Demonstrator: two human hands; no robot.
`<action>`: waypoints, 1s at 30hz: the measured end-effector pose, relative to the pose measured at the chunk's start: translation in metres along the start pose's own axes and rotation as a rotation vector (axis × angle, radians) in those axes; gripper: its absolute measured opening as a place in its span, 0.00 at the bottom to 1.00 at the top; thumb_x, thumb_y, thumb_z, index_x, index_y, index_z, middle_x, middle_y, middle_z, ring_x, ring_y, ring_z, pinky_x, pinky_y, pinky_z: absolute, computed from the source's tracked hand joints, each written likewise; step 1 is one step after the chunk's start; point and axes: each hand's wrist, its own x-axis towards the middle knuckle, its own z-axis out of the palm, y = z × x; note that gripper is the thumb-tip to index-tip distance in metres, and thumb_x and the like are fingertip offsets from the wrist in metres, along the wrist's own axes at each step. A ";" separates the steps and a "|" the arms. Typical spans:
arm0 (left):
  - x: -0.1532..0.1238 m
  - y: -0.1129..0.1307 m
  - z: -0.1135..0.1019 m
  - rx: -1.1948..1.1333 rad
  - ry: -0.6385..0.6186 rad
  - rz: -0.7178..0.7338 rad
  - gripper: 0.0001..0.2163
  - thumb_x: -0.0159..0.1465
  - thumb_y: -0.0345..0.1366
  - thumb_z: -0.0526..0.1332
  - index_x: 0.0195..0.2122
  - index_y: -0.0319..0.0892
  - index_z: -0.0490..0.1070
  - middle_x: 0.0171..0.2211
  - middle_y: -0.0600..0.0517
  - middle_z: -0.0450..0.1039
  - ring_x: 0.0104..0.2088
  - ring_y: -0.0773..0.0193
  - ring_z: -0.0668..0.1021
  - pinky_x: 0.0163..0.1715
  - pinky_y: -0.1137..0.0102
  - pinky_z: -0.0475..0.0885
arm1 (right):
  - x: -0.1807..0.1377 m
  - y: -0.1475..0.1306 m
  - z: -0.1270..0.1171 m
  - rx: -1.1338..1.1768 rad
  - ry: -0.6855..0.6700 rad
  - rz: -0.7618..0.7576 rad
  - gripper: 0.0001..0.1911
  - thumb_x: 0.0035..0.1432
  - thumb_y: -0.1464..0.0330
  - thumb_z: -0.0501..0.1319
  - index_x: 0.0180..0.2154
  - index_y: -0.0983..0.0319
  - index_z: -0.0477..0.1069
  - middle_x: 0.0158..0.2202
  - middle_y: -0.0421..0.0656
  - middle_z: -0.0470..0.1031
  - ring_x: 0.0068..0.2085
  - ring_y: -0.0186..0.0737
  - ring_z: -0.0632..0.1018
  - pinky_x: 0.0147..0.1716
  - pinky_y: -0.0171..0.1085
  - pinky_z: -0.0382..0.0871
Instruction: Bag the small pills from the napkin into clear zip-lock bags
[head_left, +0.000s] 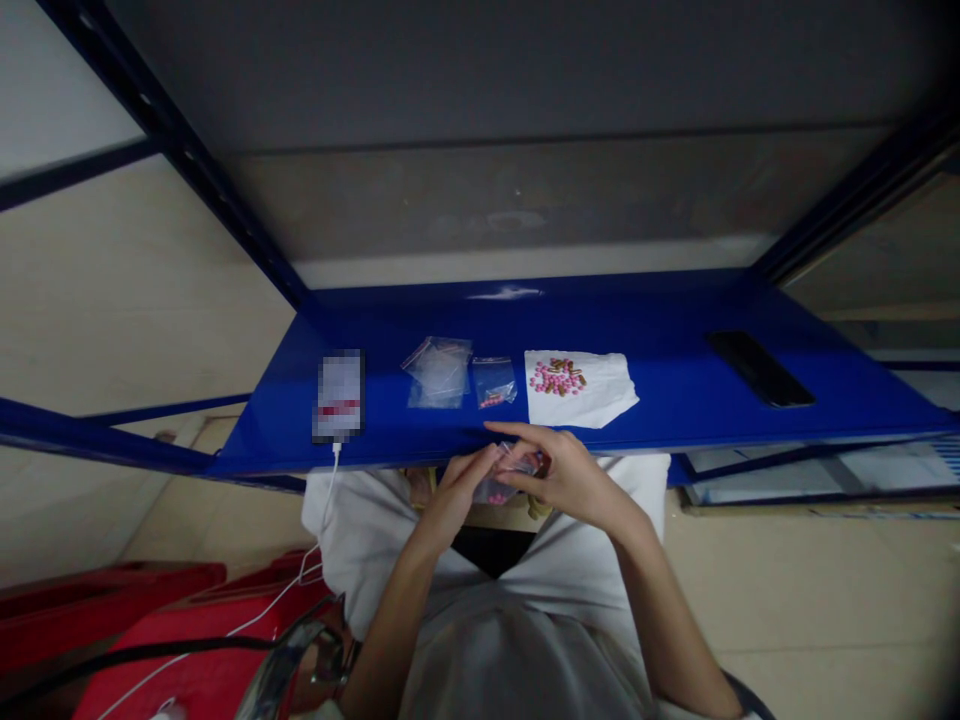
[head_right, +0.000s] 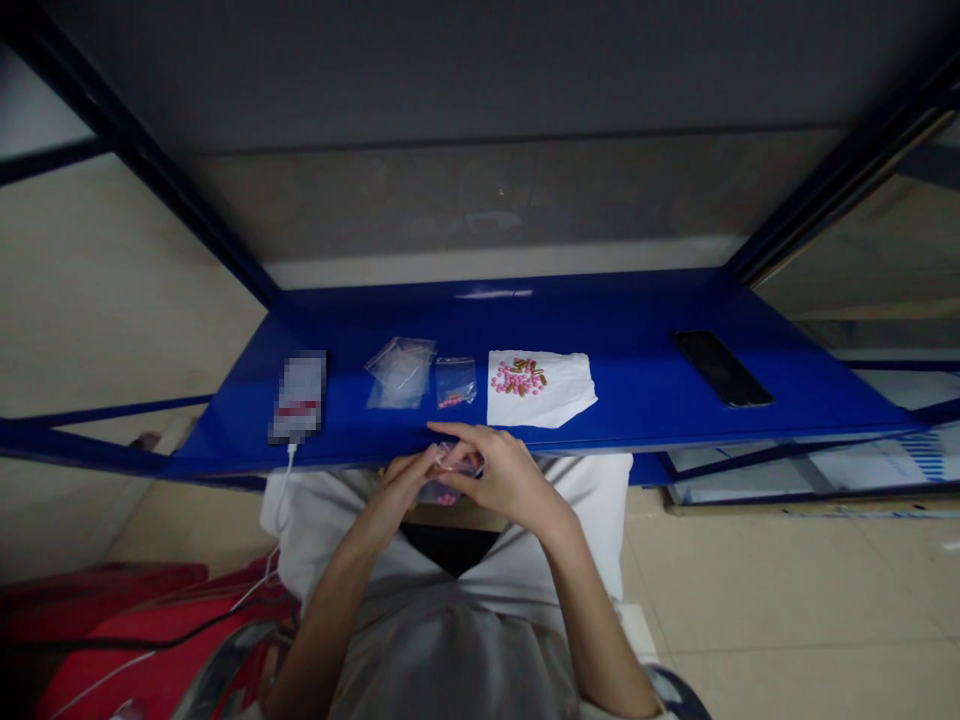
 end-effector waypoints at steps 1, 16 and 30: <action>0.001 0.000 0.000 0.041 -0.027 0.023 0.19 0.59 0.50 0.58 0.37 0.40 0.78 0.37 0.48 0.78 0.43 0.56 0.77 0.45 0.67 0.70 | 0.000 0.000 0.001 -0.009 -0.025 0.009 0.27 0.53 0.67 0.64 0.55 0.55 0.65 0.30 0.37 0.79 0.29 0.35 0.75 0.29 0.33 0.65; 0.017 -0.004 0.005 -0.073 0.066 0.120 0.23 0.63 0.52 0.52 0.40 0.37 0.75 0.37 0.45 0.79 0.31 0.61 0.80 0.30 0.71 0.75 | 0.006 0.016 0.001 0.057 0.321 0.000 0.22 0.51 0.64 0.65 0.49 0.56 0.71 0.47 0.46 0.74 0.41 0.40 0.74 0.33 0.36 0.69; 0.031 -0.003 -0.004 0.134 0.308 0.442 0.19 0.67 0.45 0.46 0.52 0.45 0.68 0.55 0.48 0.67 0.50 0.61 0.72 0.48 0.69 0.69 | 0.032 0.055 0.027 0.461 0.539 0.197 0.20 0.50 0.53 0.63 0.34 0.63 0.76 0.26 0.44 0.77 0.25 0.37 0.74 0.18 0.32 0.64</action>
